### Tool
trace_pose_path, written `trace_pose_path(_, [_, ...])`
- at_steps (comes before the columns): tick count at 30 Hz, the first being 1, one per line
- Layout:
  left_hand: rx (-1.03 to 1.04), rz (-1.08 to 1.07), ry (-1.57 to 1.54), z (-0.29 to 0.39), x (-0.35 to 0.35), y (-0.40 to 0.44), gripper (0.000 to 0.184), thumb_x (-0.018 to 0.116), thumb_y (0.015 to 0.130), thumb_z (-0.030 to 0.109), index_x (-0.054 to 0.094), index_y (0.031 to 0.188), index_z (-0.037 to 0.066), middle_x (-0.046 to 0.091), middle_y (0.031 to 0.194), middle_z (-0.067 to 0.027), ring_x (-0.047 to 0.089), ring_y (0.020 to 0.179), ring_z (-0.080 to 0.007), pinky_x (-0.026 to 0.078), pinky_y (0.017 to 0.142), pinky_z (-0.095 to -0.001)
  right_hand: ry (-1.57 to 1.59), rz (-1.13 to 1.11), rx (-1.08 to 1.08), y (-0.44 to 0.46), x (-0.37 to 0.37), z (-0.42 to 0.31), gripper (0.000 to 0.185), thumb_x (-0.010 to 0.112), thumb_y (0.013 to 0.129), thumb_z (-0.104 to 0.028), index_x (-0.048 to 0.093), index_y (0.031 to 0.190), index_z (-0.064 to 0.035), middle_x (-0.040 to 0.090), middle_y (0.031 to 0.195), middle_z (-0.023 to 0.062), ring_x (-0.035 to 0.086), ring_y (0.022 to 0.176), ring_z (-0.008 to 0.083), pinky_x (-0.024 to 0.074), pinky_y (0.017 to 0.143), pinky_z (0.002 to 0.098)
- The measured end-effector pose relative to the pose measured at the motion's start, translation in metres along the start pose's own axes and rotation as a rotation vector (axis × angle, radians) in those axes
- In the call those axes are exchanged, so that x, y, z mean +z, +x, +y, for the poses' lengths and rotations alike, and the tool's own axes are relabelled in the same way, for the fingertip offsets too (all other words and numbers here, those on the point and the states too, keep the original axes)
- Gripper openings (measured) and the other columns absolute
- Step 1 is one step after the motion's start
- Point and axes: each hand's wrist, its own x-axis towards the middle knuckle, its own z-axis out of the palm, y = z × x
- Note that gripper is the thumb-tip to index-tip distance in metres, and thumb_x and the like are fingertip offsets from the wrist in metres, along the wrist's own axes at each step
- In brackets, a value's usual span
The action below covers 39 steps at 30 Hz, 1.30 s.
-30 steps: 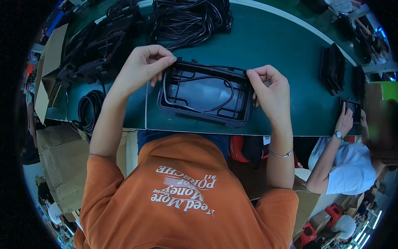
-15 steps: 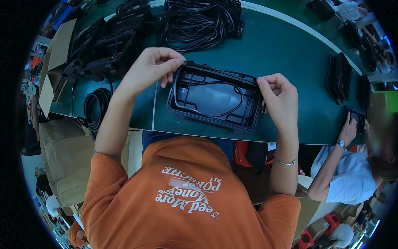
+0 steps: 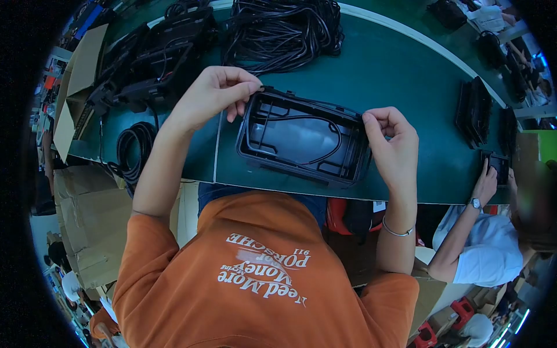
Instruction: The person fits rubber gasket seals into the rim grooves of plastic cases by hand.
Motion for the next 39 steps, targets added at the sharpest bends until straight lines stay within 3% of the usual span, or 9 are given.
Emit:
trace_pose_path(6, [0.064, -0.003, -0.002, 0.001, -0.001, -0.002, 0.020, 0.064, 0.095, 0.016, 0.070, 0.102, -0.001, 0.062, 0.073, 0.0004, 0.057, 0.058, -0.0045, 0.045, 0.048, -0.0176, 0.000, -0.022, -0.003, 0.001, -0.005, -0.007, 0.012, 0.067, 0.094, -0.012, 0.068, 0.095, -0.0008, 0.062, 0.078, -0.0023, 0.050, 0.064, 0.0017, 0.0382, 0.054, 0.0172])
trace_pose_path(11, [0.456, 0.121, -0.022, 0.027, -0.011, -0.011, 0.018, 0.060, 0.099, 0.015, 0.068, 0.108, 0.002, 0.058, 0.072, 0.0021, 0.050, 0.057, -0.0020, 0.042, 0.051, -0.0157, 0.172, -0.061, -0.074, 0.005, -0.028, -0.040, 0.014, 0.066, 0.095, -0.012, 0.068, 0.102, 0.0002, 0.068, 0.084, 0.0039, 0.056, 0.062, 0.0054, 0.0414, 0.050, 0.0177])
trace_pose_path(14, [0.790, 0.094, -0.137, 0.039, -0.008, -0.021, 0.016, 0.055, 0.101, 0.009, 0.067, 0.108, 0.001, 0.069, 0.092, -0.0065, 0.056, 0.067, -0.0038, 0.044, 0.054, -0.0167, 0.285, 0.020, -0.384, 0.002, -0.029, -0.048, 0.013, 0.061, 0.096, -0.003, 0.064, 0.105, 0.0049, 0.068, 0.092, 0.0120, 0.064, 0.074, 0.0137, 0.0517, 0.062, 0.0230])
trace_pose_path(15, [0.844, 0.005, -0.152, 0.033, -0.014, -0.024, 0.014, 0.056, 0.097, 0.003, 0.067, 0.104, 0.001, 0.071, 0.102, -0.0116, 0.063, 0.075, -0.0110, 0.049, 0.061, -0.0212, 0.239, 0.002, -0.482, -0.004, -0.029, -0.046, 0.012, 0.060, 0.095, -0.001, 0.064, 0.105, 0.0045, 0.067, 0.095, 0.0131, 0.065, 0.080, 0.0162, 0.0528, 0.068, 0.0244])
trace_pose_path(17, [1.052, 0.010, 0.361, 0.028, -0.020, -0.036, 0.011, 0.055, 0.096, 0.003, 0.064, 0.101, -0.001, 0.068, 0.103, -0.0172, 0.065, 0.081, -0.0198, 0.053, 0.065, -0.0266, 0.220, -0.071, -0.545, -0.023, -0.031, -0.038, 0.012, 0.062, 0.090, 0.004, 0.064, 0.101, 0.0028, 0.066, 0.104, 0.0161, 0.065, 0.091, 0.0226, 0.0531, 0.079, 0.0291])
trace_pose_path(20, [0.999, -0.027, 0.578, 0.000, -0.009, -0.062, 0.015, 0.066, 0.083, 0.001, 0.067, 0.098, 0.003, 0.069, 0.107, -0.0136, 0.064, 0.091, -0.0317, 0.052, 0.081, -0.0424, -0.117, -0.133, -0.565, -0.050, -0.032, -0.018, 0.015, 0.067, 0.082, 0.005, 0.066, 0.096, 0.0011, 0.066, 0.100, 0.0162, 0.065, 0.091, 0.0253, 0.0517, 0.079, 0.0326])
trace_pose_path(25, [0.888, 0.005, 0.773, -0.044, 0.009, -0.081, 0.029, 0.069, 0.070, 0.000, 0.068, 0.100, 0.004, 0.066, 0.119, -0.0101, 0.059, 0.106, -0.0328, 0.050, 0.088, -0.0404, -0.304, -0.115, -0.481, -0.070, -0.016, 0.001, 0.016, 0.068, 0.078, 0.006, 0.067, 0.092, -0.0003, 0.068, 0.098, 0.0141, 0.064, 0.087, 0.0272, 0.0503, 0.077, 0.0324])
trace_pose_path(32, [0.848, 0.024, 0.604, -0.036, 0.011, -0.079, 0.025, 0.074, 0.077, 0.002, 0.070, 0.102, 0.005, 0.067, 0.116, -0.0082, 0.060, 0.103, -0.0304, 0.050, 0.085, -0.0389, -0.530, 0.012, -0.664, -0.036, 0.004, -0.042, 0.015, 0.070, 0.080, 0.004, 0.067, 0.094, -0.0023, 0.067, 0.087, 0.0108, 0.061, 0.076, 0.0275, 0.0478, 0.069, 0.0345])
trace_pose_path(39, [0.682, 0.305, 0.481, -0.035, 0.010, -0.073, 0.020, 0.066, 0.083, -0.005, 0.070, 0.101, 0.003, 0.069, 0.102, -0.0112, 0.064, 0.092, -0.0271, 0.050, 0.080, -0.0327, -0.717, -0.296, -0.715, 0.002, 0.075, -0.047, 0.015, 0.068, 0.087, -0.016, 0.067, 0.099, -0.0055, 0.063, 0.086, 0.0098, 0.064, 0.082, 0.0277, 0.0506, 0.072, 0.0386])
